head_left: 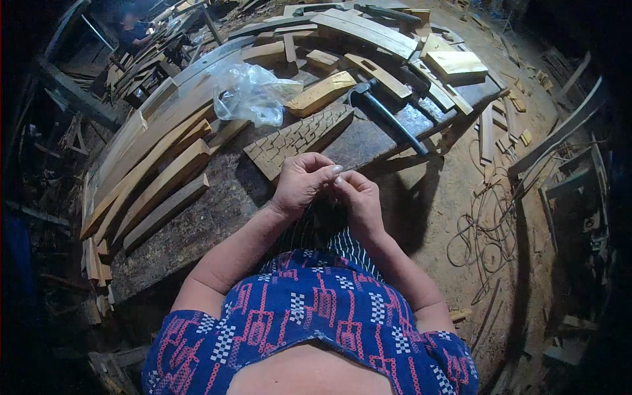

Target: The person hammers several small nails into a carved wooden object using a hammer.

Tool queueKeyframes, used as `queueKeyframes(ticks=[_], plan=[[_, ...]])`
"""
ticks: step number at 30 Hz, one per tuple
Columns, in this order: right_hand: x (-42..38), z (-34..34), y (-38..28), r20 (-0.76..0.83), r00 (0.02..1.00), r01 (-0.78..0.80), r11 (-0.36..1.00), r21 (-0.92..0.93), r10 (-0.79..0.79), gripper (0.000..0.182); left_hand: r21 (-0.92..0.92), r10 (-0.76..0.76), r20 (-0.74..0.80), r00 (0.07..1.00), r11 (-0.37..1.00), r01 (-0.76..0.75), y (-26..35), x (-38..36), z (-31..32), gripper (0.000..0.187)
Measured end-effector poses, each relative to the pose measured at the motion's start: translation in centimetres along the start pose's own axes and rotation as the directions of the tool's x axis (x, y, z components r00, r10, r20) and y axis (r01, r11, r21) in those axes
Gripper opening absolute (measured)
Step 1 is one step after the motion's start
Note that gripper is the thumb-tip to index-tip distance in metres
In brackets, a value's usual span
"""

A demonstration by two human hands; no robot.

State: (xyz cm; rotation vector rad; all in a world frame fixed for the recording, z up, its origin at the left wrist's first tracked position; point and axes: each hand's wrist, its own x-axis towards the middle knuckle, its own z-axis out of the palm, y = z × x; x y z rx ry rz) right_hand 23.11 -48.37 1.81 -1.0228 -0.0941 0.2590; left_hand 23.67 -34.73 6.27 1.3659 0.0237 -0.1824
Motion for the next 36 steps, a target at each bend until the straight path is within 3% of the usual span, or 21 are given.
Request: queueKeyframes(ticks=[4,6,7,9,11,13,15,18,20,22,23,24,25,27,31,36], plan=[[0.1,-1.4,-1.2,0.076,0.997,-0.005,0.993,-0.122,0.014,0.010,0.077,0.050,0.014,0.999,0.996,-0.051,-0.9,0.8,-0.7,0.007],[0.3,-2.1,-1.6,-0.003,0.993,0.116,0.956,-0.271,-0.121,0.012,0.263,0.071,0.050,0.996,0.961,-0.082,-1.1,1.0,-0.9,0.010],[0.4,-2.3,-1.8,-0.025,0.988,0.139,0.953,-0.270,-0.152,0.015,0.261,0.070,0.051,0.996,0.962,-0.081,-1.2,1.1,-0.8,0.010],[0.8,-2.4,-1.5,-0.058,0.987,0.131,0.958,-0.256,-0.150,0.015,0.601,0.292,0.190,0.937,0.720,-0.347,-1.4,1.4,-0.4,0.014],[1.2,-2.9,-1.1,-0.088,0.985,0.124,0.963,-0.240,-0.149,0.016,0.611,0.277,0.220,0.935,0.708,-0.354,-2.1,1.9,-0.4,0.015],[1.7,-4.0,-0.8,-0.022,0.993,0.102,0.929,-0.356,-0.118,0.017,0.621,0.263,0.246,0.933,0.696,-0.360,-2.1,2.2,-0.1,0.016],[2.3,-4.7,-0.7,-0.012,0.996,0.076,0.936,-0.344,-0.085,0.016,0.713,0.148,0.229,0.962,0.647,-0.270,-1.9,2.5,0.1,0.017],[3.9,-6.2,-1.1,0.039,0.999,0.045,0.945,-0.323,-0.034,0.013,0.766,0.169,0.258,0.951,0.564,-0.308,-2.4,3.7,0.2,0.018],[5.1,-6.8,-2.2,0.073,0.995,-0.036,0.907,-0.419,0.073,0.014,0.730,0.202,0.269,0.942,0.595,-0.336,-3.4,5.0,-0.2,0.018],[6.4,-7.7,-2.2,-0.003,0.993,-0.108,0.898,-0.426,0.118,0.013,0.690,0.237,0.279,0.931,0.625,-0.365,-4.1,5.8,-0.2,0.018],[7.4,-8.6,-1.9,0.025,0.989,0.118,0.672,-0.731,-0.147,0.013,0.722,0.323,0.250,0.913,0.566,-0.397,-4.4,6.0,-0.1,0.019],[8.4,-9.4,-1.4,0.147,0.917,0.268,0.299,-0.916,-0.371,0.015,0.754,0.407,0.224,0.886,0.504,-0.422,-4.6,6.2,0.0,0.020],[9.0,-9.6,-0.8,0.126,0.899,0.231,0.211,-0.950,-0.418,0.014,0.752,0.407,0.223,0.886,0.506,-0.422,-5.6,6.6,-0.2,0.020],[9.9,-9.9,-0.2,0.128,0.888,0.209,0.140,-0.968,-0.442,0.012,0.885,0.563,0.304,0.769,0.132,-0.447,-7.0,6.9,-0.3,0.028],[9.9,-9.4,0.1,0.166,0.834,0.169,-0.042,-0.985,-0.526,0.008,0.924,0.513,0.311,0.800,0.031,-0.380,-7.7,6.4,0.2,0.038],[9.9,-9.3,0.3,0.196,0.774,0.198,-0.063,-0.978,-0.602,0.006,0.934,0.505,0.312,0.805,-0.007,-0.357,-7.5,6.5,0.9,0.046]])
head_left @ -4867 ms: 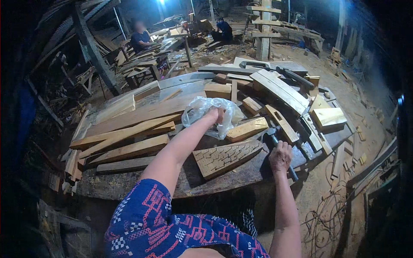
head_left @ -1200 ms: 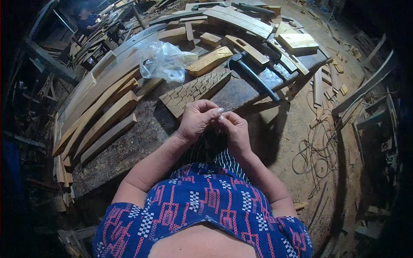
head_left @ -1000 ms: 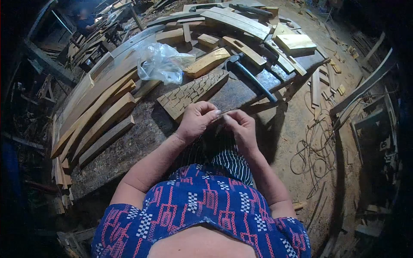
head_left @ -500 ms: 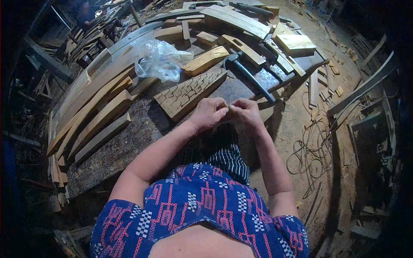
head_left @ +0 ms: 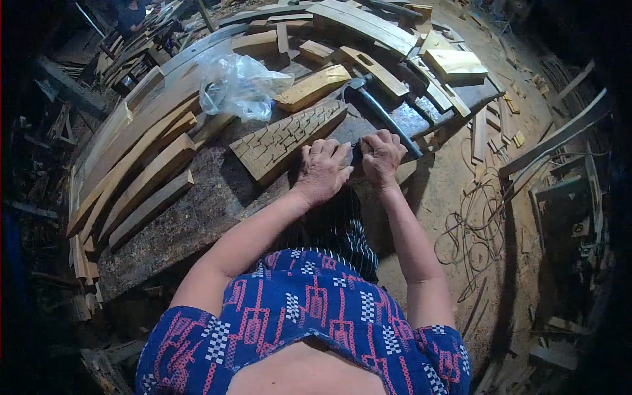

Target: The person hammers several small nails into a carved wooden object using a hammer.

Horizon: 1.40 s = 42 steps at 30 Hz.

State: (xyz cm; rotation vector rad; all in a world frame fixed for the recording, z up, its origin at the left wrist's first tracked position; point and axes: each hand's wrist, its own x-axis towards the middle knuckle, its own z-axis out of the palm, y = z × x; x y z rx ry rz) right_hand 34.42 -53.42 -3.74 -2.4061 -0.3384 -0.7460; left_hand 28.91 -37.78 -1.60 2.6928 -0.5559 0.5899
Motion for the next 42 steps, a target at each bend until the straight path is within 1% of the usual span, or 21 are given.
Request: queueKeyframes(ticks=[4,6,8,10,17,19,20,22,23,24,26,27,28,30,32,34,36,38,39,40,42], plan=[[0.0,0.0,0.0,-0.029,0.999,0.031,1.000,-0.004,-0.031,0.006,0.029,-0.017,0.047,0.999,0.999,0.016,0.2,0.3,0.0,0.050],[0.1,-0.2,0.1,-0.008,0.999,0.043,0.999,-0.020,-0.043,0.008,0.064,-0.040,0.093,0.995,0.997,0.034,0.3,0.3,0.0,0.052],[0.1,-0.2,0.1,0.010,0.999,0.054,0.998,-0.035,-0.053,0.010,0.071,-0.031,0.085,0.996,0.997,0.025,0.3,0.3,0.2,0.053],[0.1,0.1,0.1,-0.054,0.996,0.077,0.997,0.006,-0.076,0.005,0.081,-0.023,0.077,0.997,0.997,0.016,0.3,0.4,0.2,0.054],[0.2,0.2,0.5,-0.106,0.986,0.127,0.991,-0.035,-0.130,0.009,0.109,-0.030,0.115,0.993,0.994,0.017,0.4,0.5,0.2,0.057],[0.9,-0.2,0.8,-0.038,0.999,0.002,0.980,0.198,0.006,0.015,0.118,-0.037,0.124,0.992,0.993,0.023,0.4,0.5,0.2,0.058],[1.3,-0.5,1.2,-0.036,0.999,0.001,0.980,0.197,0.006,0.015,0.121,-0.031,0.118,0.993,0.993,0.016,0.3,0.5,0.3,0.058],[2.1,-1.8,2.2,-0.150,0.988,0.001,0.976,0.220,0.033,0.021,0.121,-0.023,0.115,0.993,0.993,0.009,0.3,0.5,0.4,0.058],[2.5,-2.8,2.6,-0.061,0.995,-0.077,0.990,0.117,0.085,0.030,0.133,-0.026,0.104,0.994,0.991,0.012,0.3,0.5,0.4,0.057],[2.9,-3.4,3.0,-0.060,0.994,-0.079,0.990,0.113,0.086,0.030,0.144,-0.028,0.093,0.995,0.989,0.014,0.4,0.5,0.4,0.057],[3.7,-4.0,3.9,-0.046,0.998,0.026,0.959,-0.282,-0.041,0.032,0.157,-0.027,0.101,0.995,0.987,0.011,0.5,0.5,0.3,0.057],[4.0,-3.8,4.1,0.031,1.000,0.006,0.954,-0.300,0.003,0.035,0.174,-0.026,0.107,0.994,0.985,0.007,0.5,0.5,0.2,0.056],[4.3,-3.7,4.3,0.030,1.000,0.005,0.953,-0.303,0.005,0.035,0.172,-0.024,0.108,0.994,0.985,0.005,0.5,0.5,0.3,0.056],[5.0,-3.4,3.9,0.225,0.967,-0.049,0.952,-0.303,0.121,0.032,0.184,-0.006,0.079,0.997,0.983,-0.009,0.4,0.5,0.5,0.057],[5.7,-2.2,3.2,0.223,0.968,-0.033,0.943,-0.330,0.112,0.029,0.191,-0.011,0.089,0.996,0.981,-0.006,0.5,0.4,0.5,0.057],[6.2,-0.5,3.3,0.229,0.961,-0.059,0.925,-0.375,0.154,0.026,0.204,-0.017,0.093,0.995,0.979,-0.003,0.4,0.4,0.5,0.057],[6.7,-0.3,3.5,0.213,0.963,-0.082,0.931,-0.356,0.166,0.024,0.130,-0.004,0.084,0.996,0.991,-0.007,0.4,0.4,0.5,0.055],[6.7,-1.4,3.1,0.265,0.932,-0.186,0.954,-0.237,0.247,0.027,0.167,-0.007,0.082,0.997,0.986,-0.007,0.4,0.4,0.5,0.055],[6.5,-1.9,3.2,0.218,0.950,-0.192,0.968,-0.164,0.225,0.031,0.202,-0.007,0.089,0.996,0.979,-0.011,0.4,0.4,0.4,0.056],[6.4,-2.6,3.5,0.215,0.952,-0.183,0.969,-0.168,0.218,0.031,0.200,-0.008,0.079,0.997,0.980,-0.008,0.4,0.5,0.4,0.056],[6.2,-4.1,4.0,0.299,0.900,-0.347,0.936,0.052,0.317,0.035,0.197,0.006,0.063,0.998,0.980,-0.018,0.3,0.4,0.4,0.054]])
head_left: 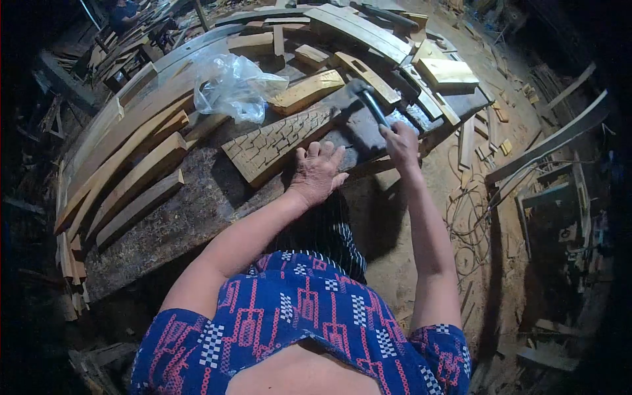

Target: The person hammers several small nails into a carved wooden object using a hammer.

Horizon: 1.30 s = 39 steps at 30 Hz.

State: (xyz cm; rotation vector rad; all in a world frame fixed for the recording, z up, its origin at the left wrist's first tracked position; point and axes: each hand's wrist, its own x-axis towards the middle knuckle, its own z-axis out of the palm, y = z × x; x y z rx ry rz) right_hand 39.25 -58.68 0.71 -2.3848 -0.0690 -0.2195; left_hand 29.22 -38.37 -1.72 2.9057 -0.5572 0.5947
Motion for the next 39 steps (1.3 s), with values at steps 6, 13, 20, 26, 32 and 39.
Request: queueKeyframes(ticks=[6,13,20,26,32,39], plan=[[-6.2,-5.2,-3.7,0.131,0.986,-0.163,0.709,0.686,0.100,0.014,0.010,-0.023,0.036,0.999,1.000,0.023,0.1,0.1,-0.2,0.054],[-8.7,-2.9,-4.8,0.143,0.989,-0.071,0.781,0.620,-0.023,0.034,-0.074,0.001,-0.092,0.996,0.997,-0.008,-0.3,-0.3,0.5,0.054],[-7.8,-0.7,-3.8,0.119,0.993,-0.076,0.810,0.581,0.008,0.035,-0.040,-0.023,-0.018,1.000,0.999,0.023,-0.2,-0.1,0.6,0.050],[-7.6,0.4,-2.9,0.143,0.989,-0.043,0.901,0.432,-0.022,0.035,-0.049,-0.013,-0.032,0.999,0.999,0.011,-0.5,-0.3,1.4,0.047],[-7.1,-0.2,-3.6,0.108,0.994,-0.044,0.866,0.497,-0.012,0.035,-0.133,-0.019,0.059,0.998,0.991,0.027,-0.4,-0.2,0.5,0.042],[-7.4,-0.5,-3.8,0.074,0.996,0.029,0.979,0.201,-0.045,0.039,-0.096,-0.014,-0.002,1.000,0.995,0.014,-0.2,-0.1,0.1,0.044]])
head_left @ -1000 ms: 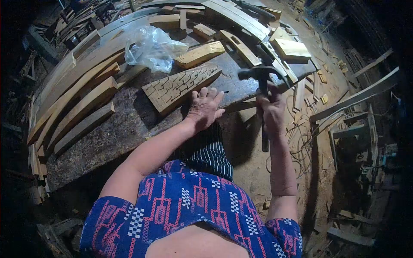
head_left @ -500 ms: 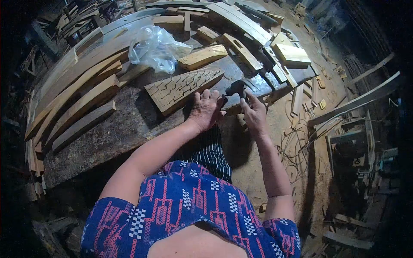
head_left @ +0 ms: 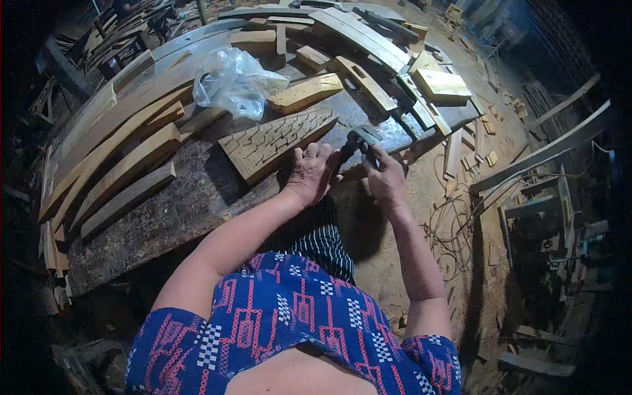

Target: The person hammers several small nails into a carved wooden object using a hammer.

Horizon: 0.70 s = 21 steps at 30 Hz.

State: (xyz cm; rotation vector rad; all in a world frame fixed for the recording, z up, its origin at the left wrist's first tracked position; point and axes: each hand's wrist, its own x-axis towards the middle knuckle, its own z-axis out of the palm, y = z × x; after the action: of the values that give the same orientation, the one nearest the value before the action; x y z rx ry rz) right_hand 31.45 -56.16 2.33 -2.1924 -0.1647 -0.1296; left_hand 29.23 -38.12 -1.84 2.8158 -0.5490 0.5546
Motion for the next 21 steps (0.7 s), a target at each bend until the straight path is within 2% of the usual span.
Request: queueKeyframes(ticks=[1,3,7,9,10,11,13,15,16,17,19,21], plan=[[-0.1,-0.1,-0.2,-0.002,1.000,0.005,0.997,-0.080,-0.005,0.038,0.019,0.002,0.003,1.000,1.000,-0.002,0.0,0.0,0.1,0.046],[-0.2,-0.6,-1.3,-0.018,1.000,0.010,1.000,-0.016,-0.010,0.035,0.029,0.006,0.019,1.000,1.000,-0.007,0.0,0.0,0.2,0.046],[0.3,-1.1,-2.5,-0.014,0.997,0.073,0.993,-0.096,-0.074,0.034,0.055,0.001,0.042,0.999,0.998,-0.004,-0.1,0.1,0.4,0.045],[0.1,-0.8,-2.2,0.018,0.993,0.118,0.984,-0.136,-0.117,0.039,0.078,-0.014,0.076,0.997,0.997,0.008,0.1,0.1,0.2,0.046],[0.1,-0.6,-1.3,0.074,0.995,0.088,0.961,-0.261,-0.071,0.047,0.098,-0.030,0.111,0.993,0.995,0.019,0.3,0.2,0.1,0.046],[0.0,-0.7,-0.9,0.069,0.995,0.088,0.960,-0.267,-0.072,0.047,0.095,-0.027,0.105,0.994,0.995,0.017,0.3,0.2,0.2,0.046],[-0.1,-0.5,-1.0,0.141,0.985,0.148,0.924,-0.353,-0.104,0.052,0.040,0.012,-0.020,1.000,0.999,-0.011,0.1,0.0,0.3,0.048],[0.0,-0.4,-1.1,0.127,0.989,0.109,0.937,-0.332,-0.070,0.050,0.037,-0.003,0.028,1.000,0.999,0.002,0.0,0.1,0.2,0.048],[-0.1,-0.6,-1.2,0.086,0.991,0.128,0.949,-0.290,-0.107,0.049,0.033,-0.014,0.072,0.997,0.999,0.011,0.0,0.2,0.1,0.050],[-0.2,-0.9,-1.6,0.044,0.989,0.148,0.957,-0.249,-0.142,0.048,0.032,-0.015,0.074,0.997,0.999,0.013,-0.1,0.1,0.2,0.050],[-0.2,-1.2,-2.7,0.043,0.995,0.102,0.968,-0.228,-0.094,0.047,-0.004,-0.004,0.033,0.999,1.000,0.004,-0.1,0.0,0.3,0.051],[-0.3,-1.0,-2.1,0.009,0.985,0.170,0.953,-0.250,-0.173,0.046,0.021,-0.005,0.046,0.999,1.000,0.005,0.0,0.2,0.2,0.052]])
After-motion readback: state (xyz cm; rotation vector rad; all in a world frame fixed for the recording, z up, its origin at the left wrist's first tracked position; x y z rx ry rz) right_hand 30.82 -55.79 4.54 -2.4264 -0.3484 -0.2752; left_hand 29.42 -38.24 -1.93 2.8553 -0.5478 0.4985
